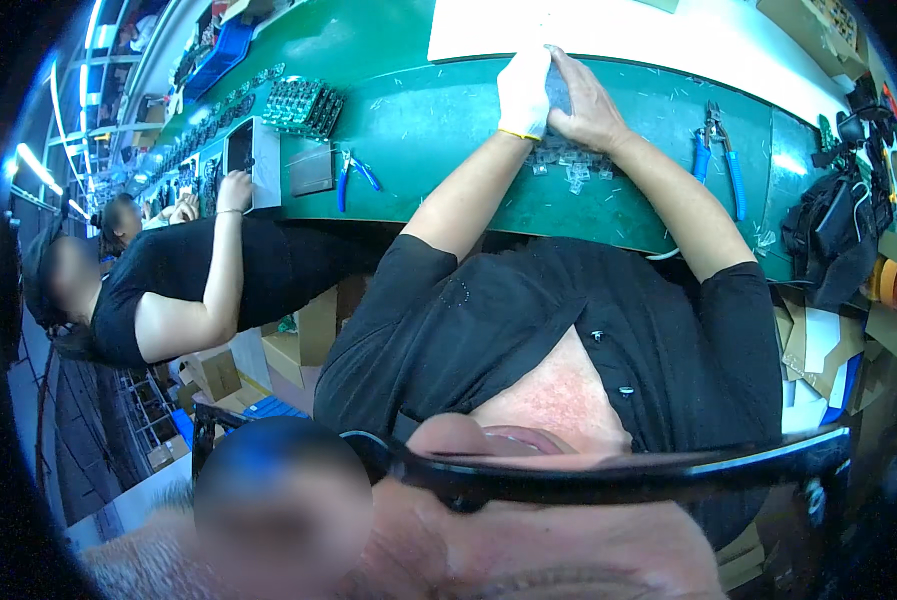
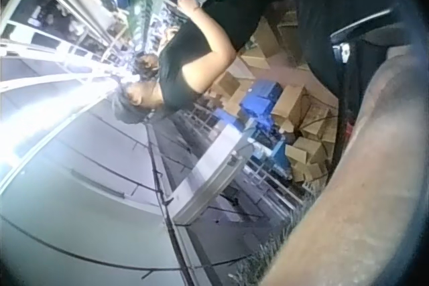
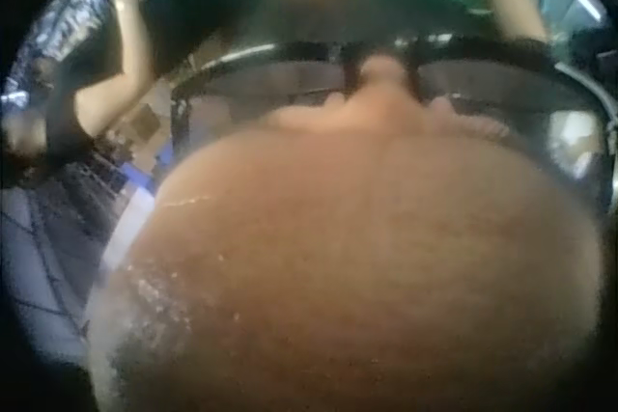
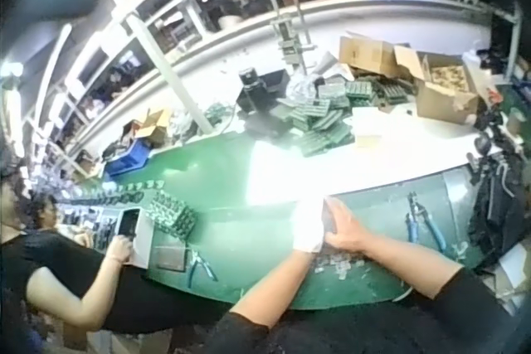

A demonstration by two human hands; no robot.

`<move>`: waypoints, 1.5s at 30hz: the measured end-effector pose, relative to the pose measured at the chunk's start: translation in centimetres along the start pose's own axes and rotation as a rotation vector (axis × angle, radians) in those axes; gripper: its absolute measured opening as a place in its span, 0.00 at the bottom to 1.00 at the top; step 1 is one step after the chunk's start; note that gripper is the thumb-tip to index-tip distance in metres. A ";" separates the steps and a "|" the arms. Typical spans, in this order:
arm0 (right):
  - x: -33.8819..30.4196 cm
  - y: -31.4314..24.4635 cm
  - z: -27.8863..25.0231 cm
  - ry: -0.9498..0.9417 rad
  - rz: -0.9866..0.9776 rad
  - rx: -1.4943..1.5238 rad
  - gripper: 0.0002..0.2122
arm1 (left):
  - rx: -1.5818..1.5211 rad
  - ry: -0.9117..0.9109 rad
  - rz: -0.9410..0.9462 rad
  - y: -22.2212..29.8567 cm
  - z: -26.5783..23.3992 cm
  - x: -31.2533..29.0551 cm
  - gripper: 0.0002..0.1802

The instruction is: Assembling and processing electronic components on an industrial production line.

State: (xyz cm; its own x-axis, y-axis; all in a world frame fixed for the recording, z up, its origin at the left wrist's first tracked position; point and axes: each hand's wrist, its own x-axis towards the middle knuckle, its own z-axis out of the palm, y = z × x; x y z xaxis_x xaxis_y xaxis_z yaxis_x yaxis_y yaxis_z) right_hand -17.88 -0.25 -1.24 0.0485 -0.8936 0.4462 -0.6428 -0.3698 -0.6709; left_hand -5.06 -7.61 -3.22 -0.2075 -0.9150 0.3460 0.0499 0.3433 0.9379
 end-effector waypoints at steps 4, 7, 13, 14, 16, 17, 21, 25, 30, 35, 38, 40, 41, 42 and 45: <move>0.6 -0.2 0.7 0.142 0.010 0.195 0.33 | -0.174 0.056 -0.053 -0.5 0.9 -0.4 0.13; 1.5 -1.1 2.3 0.390 0.292 0.369 0.20 | 0.265 0.022 0.058 -0.4 1.2 -0.5 0.12; 4.7 -1.0 3.3 0.394 0.384 0.462 0.13 | -0.338 0.223 -0.188 -2.5 1.6 1.2 0.11; 5.4 -0.6 3.6 0.395 0.390 0.456 0.13 | -0.343 0.220 -0.194 -3.0 1.4 2.1 0.11; 7.6 -0.8 4.2 0.417 0.329 0.410 0.13 | -0.530 0.217 -0.204 -4.1 0.4 4.6 0.11; 9.3 -0.6 4.3 0.383 0.312 0.390 0.13 | -0.754 0.240 -0.231 -4.6 0.3 5.9 0.10; 16.8 0.0 6.3 0.323 0.221 0.346 0.12 | -1.171 0.230 -0.304 -7.0 -2.9 13.5 0.11; 20.8 6.1 10.5 0.296 0.265 0.418 0.14 | -0.932 0.183 -0.233 -7.3 -5.9 16.9 0.12; 19.5 7.2 10.5 0.270 0.300 0.220 0.17 | 0.359 0.191 0.200 -7.4 -6.9 16.8 0.12; 18.8 5.8 8.1 0.220 0.163 0.317 0.17 | 0.777 0.068 0.304 -6.1 -8.5 17.3 0.13; 17.7 7.5 6.1 0.217 0.077 0.408 0.16 | 0.869 0.007 0.319 -4.9 -8.8 17.4 0.13; 16.9 8.0 4.6 0.246 0.095 0.377 0.17 | 0.899 0.001 0.301 -4.4 -10.0 17.0 0.13; 16.2 8.3 3.5 0.228 0.104 0.396 0.18 | 0.823 0.031 0.271 -4.2 -10.5 16.3 0.13; 15.3 8.4 2.3 0.212 0.113 0.414 0.19 | 0.726 0.060 0.245 -3.8 -11.0 15.6 0.13; 11.6 3.6 -1.4 0.032 0.331 0.131 0.16 | 0.350 0.141 0.037 -1.9 -13.5 12.1 0.22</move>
State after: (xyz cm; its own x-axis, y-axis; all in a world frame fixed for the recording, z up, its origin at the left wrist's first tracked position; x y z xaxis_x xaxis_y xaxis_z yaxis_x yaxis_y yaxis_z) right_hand -20.74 -11.60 2.37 -0.1709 -0.9630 0.2086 -0.5158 -0.0930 -0.8517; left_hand 5.56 -22.22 -0.45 -0.0744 -0.9124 0.4025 -0.2869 0.4061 0.8676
